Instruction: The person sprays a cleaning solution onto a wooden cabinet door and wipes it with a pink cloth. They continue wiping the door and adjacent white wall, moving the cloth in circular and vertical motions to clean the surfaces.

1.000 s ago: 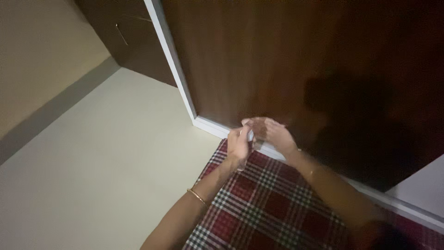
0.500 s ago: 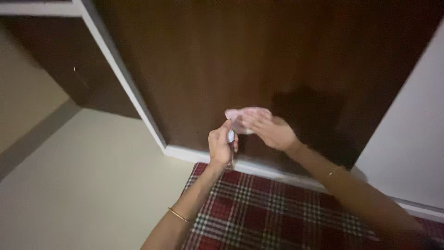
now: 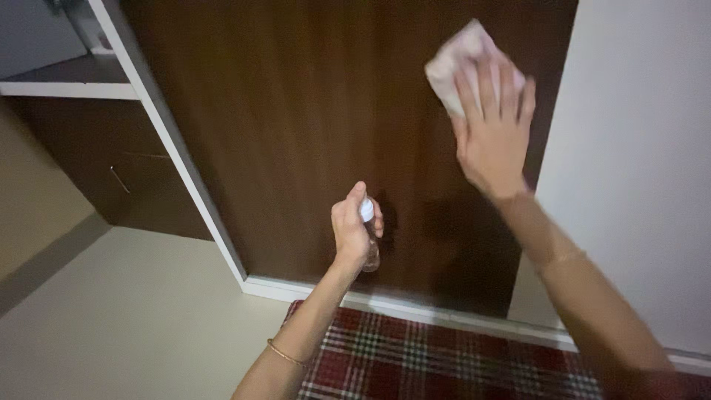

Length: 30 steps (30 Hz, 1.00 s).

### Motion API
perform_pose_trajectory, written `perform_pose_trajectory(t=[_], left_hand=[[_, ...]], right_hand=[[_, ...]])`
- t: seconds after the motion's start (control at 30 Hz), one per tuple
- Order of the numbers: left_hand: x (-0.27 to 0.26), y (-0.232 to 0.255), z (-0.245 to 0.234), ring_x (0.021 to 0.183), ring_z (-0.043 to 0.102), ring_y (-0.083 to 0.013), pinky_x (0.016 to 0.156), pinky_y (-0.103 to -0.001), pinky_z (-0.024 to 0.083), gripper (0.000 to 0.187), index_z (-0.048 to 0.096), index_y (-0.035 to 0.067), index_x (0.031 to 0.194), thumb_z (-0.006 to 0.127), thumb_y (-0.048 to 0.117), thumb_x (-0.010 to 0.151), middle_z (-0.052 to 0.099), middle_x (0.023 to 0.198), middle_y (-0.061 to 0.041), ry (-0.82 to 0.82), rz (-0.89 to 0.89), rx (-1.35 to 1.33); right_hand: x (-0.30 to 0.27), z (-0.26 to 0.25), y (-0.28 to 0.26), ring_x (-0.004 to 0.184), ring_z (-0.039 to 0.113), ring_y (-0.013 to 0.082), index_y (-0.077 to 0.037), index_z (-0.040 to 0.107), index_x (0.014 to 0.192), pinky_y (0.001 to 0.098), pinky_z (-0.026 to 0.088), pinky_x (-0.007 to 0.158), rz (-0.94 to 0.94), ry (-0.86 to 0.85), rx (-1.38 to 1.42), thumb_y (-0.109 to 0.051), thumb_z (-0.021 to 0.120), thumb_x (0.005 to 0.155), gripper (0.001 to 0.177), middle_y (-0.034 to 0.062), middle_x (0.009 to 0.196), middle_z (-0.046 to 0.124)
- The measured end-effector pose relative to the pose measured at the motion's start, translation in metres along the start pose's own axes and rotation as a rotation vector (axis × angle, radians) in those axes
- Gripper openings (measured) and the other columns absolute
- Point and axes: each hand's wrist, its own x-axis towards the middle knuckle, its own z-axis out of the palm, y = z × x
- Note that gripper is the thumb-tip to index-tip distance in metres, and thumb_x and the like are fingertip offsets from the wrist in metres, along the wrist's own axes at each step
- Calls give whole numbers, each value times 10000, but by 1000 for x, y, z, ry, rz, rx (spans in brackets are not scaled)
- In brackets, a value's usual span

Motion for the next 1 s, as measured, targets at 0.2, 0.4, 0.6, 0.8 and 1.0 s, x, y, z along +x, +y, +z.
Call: perform_pose_trajectory(t=[0.2,0.4,0.6,0.8,1.0], left_hand=[[2,21,13,403,494,-152,391,-309,408,561,568,38,625,529,447,1007,526,499,-65,-23,8,-124],[1,28,38,396,476,-158,374,-305,374,552,570,39,630,548,441,1007,520,503,-63,-2,18,-203],[-5,31,39,390,500,-156,374,-296,381,595,580,36,607,502,478,996,527,482,-63,-20,-14,-72],[-2,21,29,396,519,-166,385,-306,414,576,574,46,632,498,486,995,534,488,-71,-31,14,-91],[-1,29,18,392,511,-170,384,-315,413,580,571,30,631,510,472,1002,530,491,-74,17,5,-117]], right_hand=[[-54,16,-37,1599,187,482,-57,292,1669,617,240,1310,-97,-14,106,-262,503,1156,591,257,1722,193],[50,16,-35,1569,228,300,-257,320,1647,481,159,1290,-366,-169,18,-330,513,1028,652,47,1719,231],[137,10,-53,1576,246,332,-297,310,1625,493,220,1287,-161,56,49,-348,524,1079,589,52,1725,224],[68,26,-70,1487,295,382,-188,234,1662,519,299,1143,-408,-268,-13,-176,524,997,725,165,1704,199],[50,1,-16,1528,345,279,-193,278,1618,456,245,1272,-866,-247,-32,-201,518,902,755,77,1664,307]])
